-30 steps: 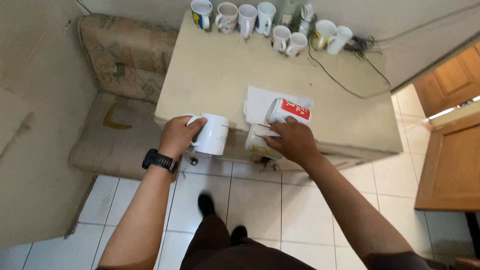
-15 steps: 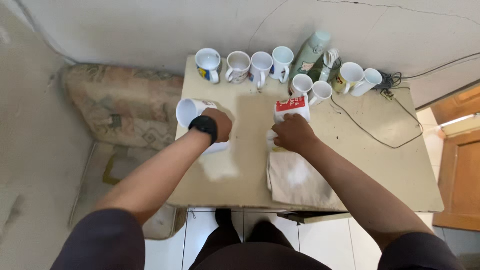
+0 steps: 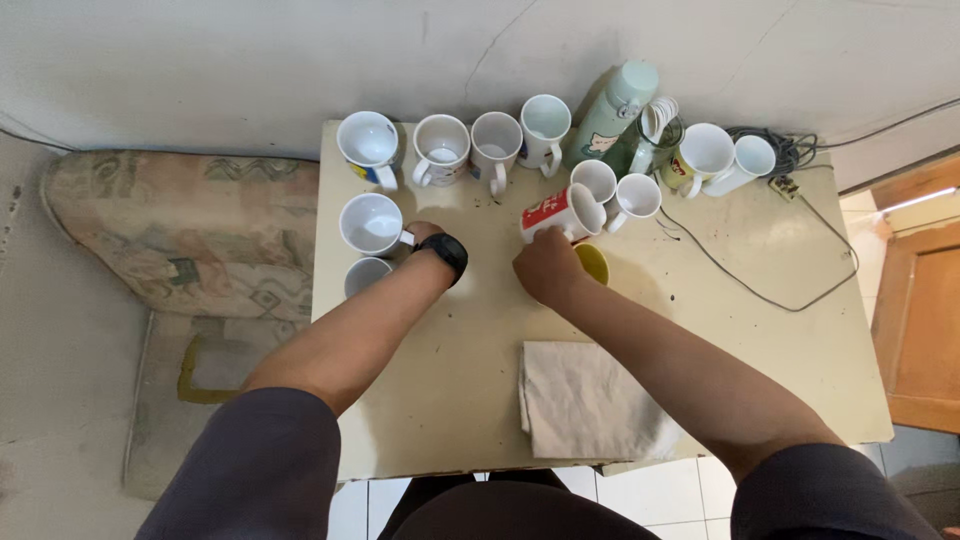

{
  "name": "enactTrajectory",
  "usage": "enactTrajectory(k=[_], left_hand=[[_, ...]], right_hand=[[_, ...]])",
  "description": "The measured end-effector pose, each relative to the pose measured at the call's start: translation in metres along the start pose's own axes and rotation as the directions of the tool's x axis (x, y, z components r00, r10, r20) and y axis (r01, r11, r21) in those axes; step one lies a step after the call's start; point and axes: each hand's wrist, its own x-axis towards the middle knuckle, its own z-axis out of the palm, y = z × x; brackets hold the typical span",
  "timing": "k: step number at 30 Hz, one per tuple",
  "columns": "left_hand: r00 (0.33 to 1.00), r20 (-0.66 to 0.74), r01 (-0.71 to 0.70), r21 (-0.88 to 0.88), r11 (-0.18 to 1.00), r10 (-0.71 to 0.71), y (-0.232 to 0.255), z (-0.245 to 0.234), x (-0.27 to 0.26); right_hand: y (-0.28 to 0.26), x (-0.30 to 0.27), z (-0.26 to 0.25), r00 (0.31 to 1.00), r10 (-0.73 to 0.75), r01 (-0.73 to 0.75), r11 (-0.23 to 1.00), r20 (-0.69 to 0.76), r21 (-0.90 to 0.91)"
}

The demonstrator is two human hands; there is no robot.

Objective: The person removes mugs, a bottle, utensils, a basket of bowls, a boxed set of cups, and glasses from a wooden cupboard and arranges them onto a table by hand.

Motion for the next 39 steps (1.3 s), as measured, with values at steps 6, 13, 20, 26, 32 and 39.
enactTrajectory(k=[6, 13, 20, 26, 32, 39], left_hand=[[0.997, 0.072, 0.024, 0.008, 1.0, -0.025, 0.008, 0.004, 0.026], [0.994, 0.108, 0.021, 0.002, 1.0, -0.022, 0.02, 0.016, 0.048], [0.995, 0.1, -0.001, 0.03, 1.0, -0.002, 0.02, 0.022, 0.052], [0.986, 0.094, -0.14, -0.006, 0.99, 0.14, 0.003, -0.013, 0.002], [0.987, -0.116, -0.118, -0.055, 0.992, 0.111, -0.002, -0.021, -0.03], [0.952, -0.281, -0.173, -0.151, 0.973, 0.125, -0.008, -0.014, -0.036]], right_hand=[[-0.019, 0.025, 0.004, 1.0, 0.0, 0.0, 1.0, -0.004, 0.024], [-0.055, 0.037, 0.001, 0.995, -0.091, 0.092, 0.995, 0.031, -0.025], [-0.064, 0.036, -0.003, 0.988, -0.145, 0.146, 0.989, 0.048, -0.011], [-0.063, 0.043, 0.008, 0.986, -0.166, 0.166, 0.986, -0.019, -0.013], [-0.055, 0.05, 0.011, 0.979, -0.187, 0.184, 0.982, -0.081, -0.041], [-0.063, 0.057, 0.008, 0.976, -0.196, 0.188, 0.978, -0.094, -0.089]])
